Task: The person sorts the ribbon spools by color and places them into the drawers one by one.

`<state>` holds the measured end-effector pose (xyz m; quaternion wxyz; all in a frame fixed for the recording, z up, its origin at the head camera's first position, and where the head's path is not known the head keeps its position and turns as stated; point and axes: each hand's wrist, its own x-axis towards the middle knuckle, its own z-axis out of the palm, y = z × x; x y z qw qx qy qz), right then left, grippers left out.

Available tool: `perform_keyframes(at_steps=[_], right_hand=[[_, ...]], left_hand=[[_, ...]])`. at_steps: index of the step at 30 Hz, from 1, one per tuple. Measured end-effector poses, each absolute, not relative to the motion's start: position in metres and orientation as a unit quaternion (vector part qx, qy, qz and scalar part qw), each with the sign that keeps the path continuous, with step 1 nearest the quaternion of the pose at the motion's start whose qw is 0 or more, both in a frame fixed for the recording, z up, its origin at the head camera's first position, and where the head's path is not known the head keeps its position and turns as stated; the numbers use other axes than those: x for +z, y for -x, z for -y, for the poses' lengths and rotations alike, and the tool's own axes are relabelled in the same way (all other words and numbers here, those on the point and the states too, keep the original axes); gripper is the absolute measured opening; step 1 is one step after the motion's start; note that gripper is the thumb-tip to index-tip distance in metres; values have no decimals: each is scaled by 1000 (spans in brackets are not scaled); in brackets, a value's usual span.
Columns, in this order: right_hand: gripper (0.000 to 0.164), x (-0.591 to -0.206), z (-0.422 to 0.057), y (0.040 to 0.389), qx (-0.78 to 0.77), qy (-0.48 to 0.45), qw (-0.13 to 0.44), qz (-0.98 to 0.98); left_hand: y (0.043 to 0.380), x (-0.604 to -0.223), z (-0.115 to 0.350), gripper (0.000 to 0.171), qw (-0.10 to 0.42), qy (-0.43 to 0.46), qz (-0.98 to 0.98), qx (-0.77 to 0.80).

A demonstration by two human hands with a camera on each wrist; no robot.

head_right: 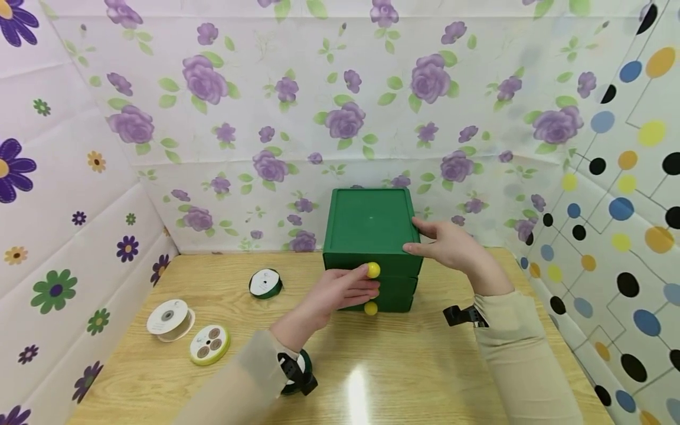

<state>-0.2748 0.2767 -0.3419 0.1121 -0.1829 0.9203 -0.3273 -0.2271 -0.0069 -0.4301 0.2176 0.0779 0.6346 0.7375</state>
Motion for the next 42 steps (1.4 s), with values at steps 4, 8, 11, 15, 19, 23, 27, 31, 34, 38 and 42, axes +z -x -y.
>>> perform_keyframes(at_steps=[4, 8, 11, 15, 19, 23, 27, 31, 34, 38, 42], right_hand=[[86, -343, -280, 278, -330, 191, 114, -917], [87, -348, -283, 280, -344, 187, 115, -913], [86, -353, -285, 279, -357, 184, 110, -909], [82, -358, -287, 278, -382, 193, 100, -898], [80, -362, -288, 277, -390, 194, 91, -896], [84, -366, -288, 275, -403, 181, 94, -892], [90, -369, -288, 275, -440, 173, 110, -874], [90, -370, -287, 274, -454, 179, 111, -866], [89, -369, -287, 273, -454, 179, 111, -866], [89, -368, -286, 272, -452, 173, 113, -868], [90, -368, -286, 272, -447, 170, 111, -871]], left_hand=[[229, -432, 4, 54, 211, -59, -619, 754], [230, -435, 1, 51, 203, -47, -612, 763], [230, -436, -1, 49, 197, -46, -608, 768], [229, -437, -3, 47, 185, -45, -608, 771], [228, -437, -4, 46, 177, -44, -607, 773], [227, -438, -5, 46, 175, -45, -604, 776], [229, -440, -5, 45, 173, -44, -601, 779], [229, -442, -6, 45, 171, -43, -599, 781], [229, -442, -7, 45, 171, -42, -597, 782], [229, -442, -7, 45, 170, -41, -597, 783], [228, -440, -6, 44, 172, -39, -599, 781]])
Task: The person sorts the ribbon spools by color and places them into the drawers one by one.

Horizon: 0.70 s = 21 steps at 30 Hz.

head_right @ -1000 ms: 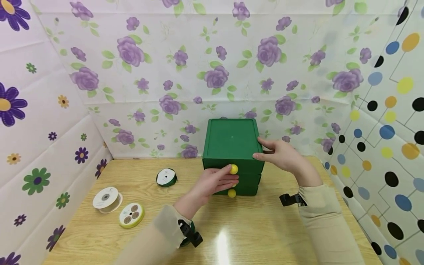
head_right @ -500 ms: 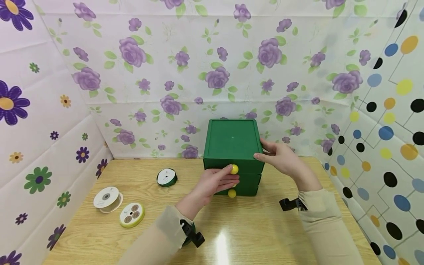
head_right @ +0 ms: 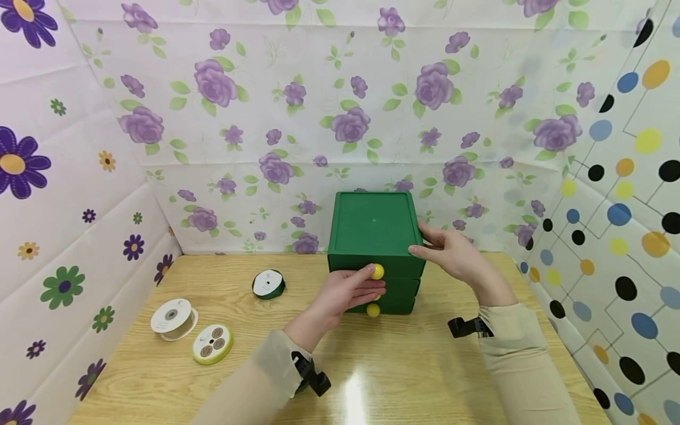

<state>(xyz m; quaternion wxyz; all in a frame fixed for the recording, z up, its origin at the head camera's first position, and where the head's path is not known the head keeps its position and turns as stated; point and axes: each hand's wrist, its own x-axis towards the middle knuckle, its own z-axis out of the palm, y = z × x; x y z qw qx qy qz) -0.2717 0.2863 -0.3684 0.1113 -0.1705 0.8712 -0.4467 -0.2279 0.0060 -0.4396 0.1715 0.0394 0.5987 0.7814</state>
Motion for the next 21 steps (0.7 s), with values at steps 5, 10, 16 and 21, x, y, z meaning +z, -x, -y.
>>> perform_keyframes(at_steps=[5, 10, 16, 21], right_hand=[[89, -369, -286, 273, -445, 168, 111, -872], [88, -368, -285, 274, -437, 169, 113, -876], [88, -366, -285, 273, -438, 172, 118, -875], [87, -367, -285, 273, -441, 177, 118, -872]], left_hand=[[224, -437, -5, 45, 182, -41, -608, 772], [213, -435, -2, 45, 189, -46, -622, 759], [197, -434, 0, 45, 204, -63, -627, 749], [185, -433, 3, 47, 224, -65, -635, 737]])
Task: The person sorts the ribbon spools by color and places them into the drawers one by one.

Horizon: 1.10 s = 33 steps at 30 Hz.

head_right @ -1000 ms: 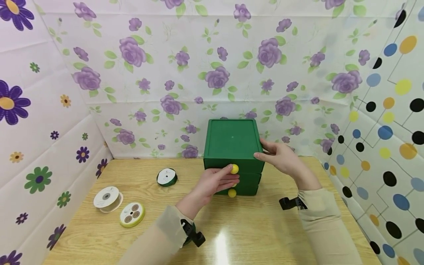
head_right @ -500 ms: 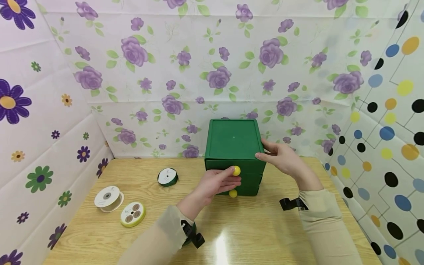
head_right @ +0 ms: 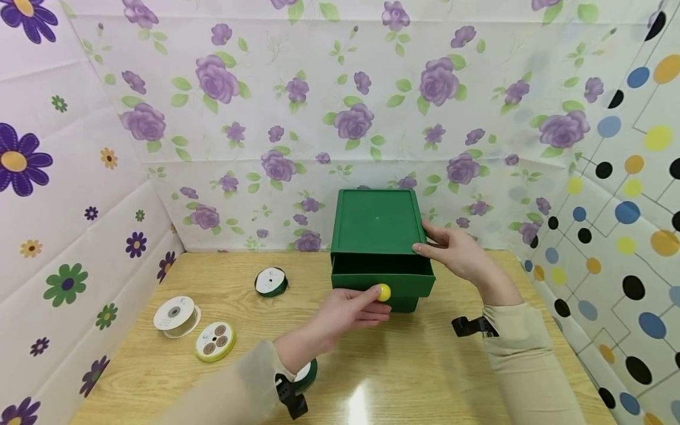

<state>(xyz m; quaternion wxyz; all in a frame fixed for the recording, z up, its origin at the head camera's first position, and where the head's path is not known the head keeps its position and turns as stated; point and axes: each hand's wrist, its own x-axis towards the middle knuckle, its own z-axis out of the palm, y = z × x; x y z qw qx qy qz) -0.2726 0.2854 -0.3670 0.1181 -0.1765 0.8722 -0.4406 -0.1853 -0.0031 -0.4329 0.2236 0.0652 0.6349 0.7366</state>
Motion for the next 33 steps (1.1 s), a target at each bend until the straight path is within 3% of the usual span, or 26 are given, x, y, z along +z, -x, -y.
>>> perform_keyframes(at_steps=[14, 33], right_hand=[[85, -369, -286, 274, -445, 178, 114, -870], [85, -368, -285, 273, -445, 179, 116, -870]], left_hand=[[154, -432, 8, 52, 257, -69, -643, 718], [134, -437, 2, 48, 243, -48, -639, 728]])
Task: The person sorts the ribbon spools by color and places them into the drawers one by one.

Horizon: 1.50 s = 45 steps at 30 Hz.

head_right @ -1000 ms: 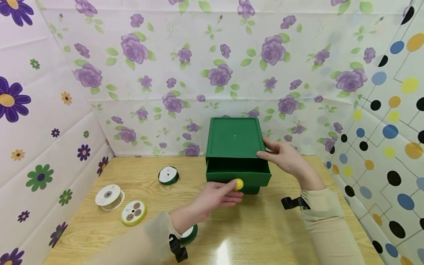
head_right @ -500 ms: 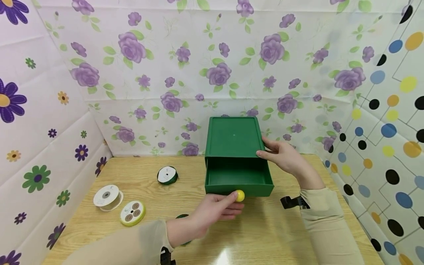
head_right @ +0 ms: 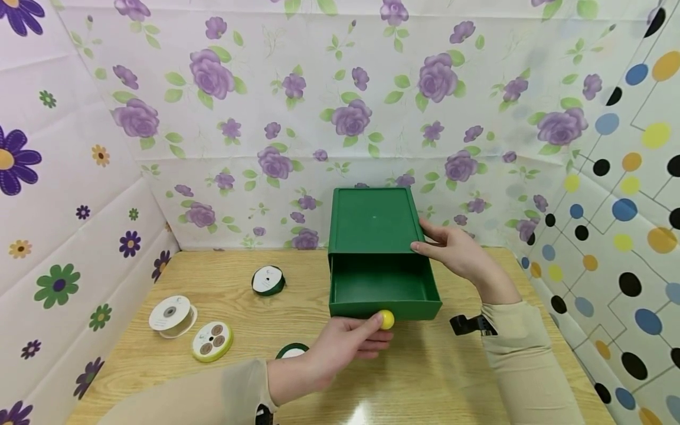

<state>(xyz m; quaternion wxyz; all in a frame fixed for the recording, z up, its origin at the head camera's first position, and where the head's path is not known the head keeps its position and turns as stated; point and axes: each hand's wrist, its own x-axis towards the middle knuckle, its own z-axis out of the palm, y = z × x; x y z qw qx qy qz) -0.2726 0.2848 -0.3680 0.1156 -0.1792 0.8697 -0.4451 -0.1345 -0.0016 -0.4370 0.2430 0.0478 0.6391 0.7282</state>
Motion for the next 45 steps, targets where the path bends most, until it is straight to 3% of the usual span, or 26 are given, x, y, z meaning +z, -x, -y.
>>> perform_keyframes(at_steps=[10, 17, 20, 29, 32, 37, 45], right_hand=[[84, -366, -286, 271, -441, 176, 114, -873], [85, -366, -282, 270, -443, 174, 118, -872], [86, -366, -282, 270, -443, 177, 119, -871], [86, -370, -286, 272, -441, 173, 118, -873], [87, -371, -285, 271, -443, 171, 119, -872], [86, -370, -284, 270, -446, 174, 119, -870], [85, -369, -285, 270, -451, 177, 120, -867]], left_hand=[[132, -436, 5, 43, 252, -66, -648, 716], [141, -442, 42, 35, 362, -172, -661, 634], [148, -445, 67, 33, 381, -249, -665, 592], [168, -457, 121, 26, 293, -380, -731, 485], [172, -460, 133, 28, 237, -405, -769, 433], [173, -467, 148, 51, 140, -432, -846, 281], [171, -479, 160, 91, 122, -444, -871, 169]])
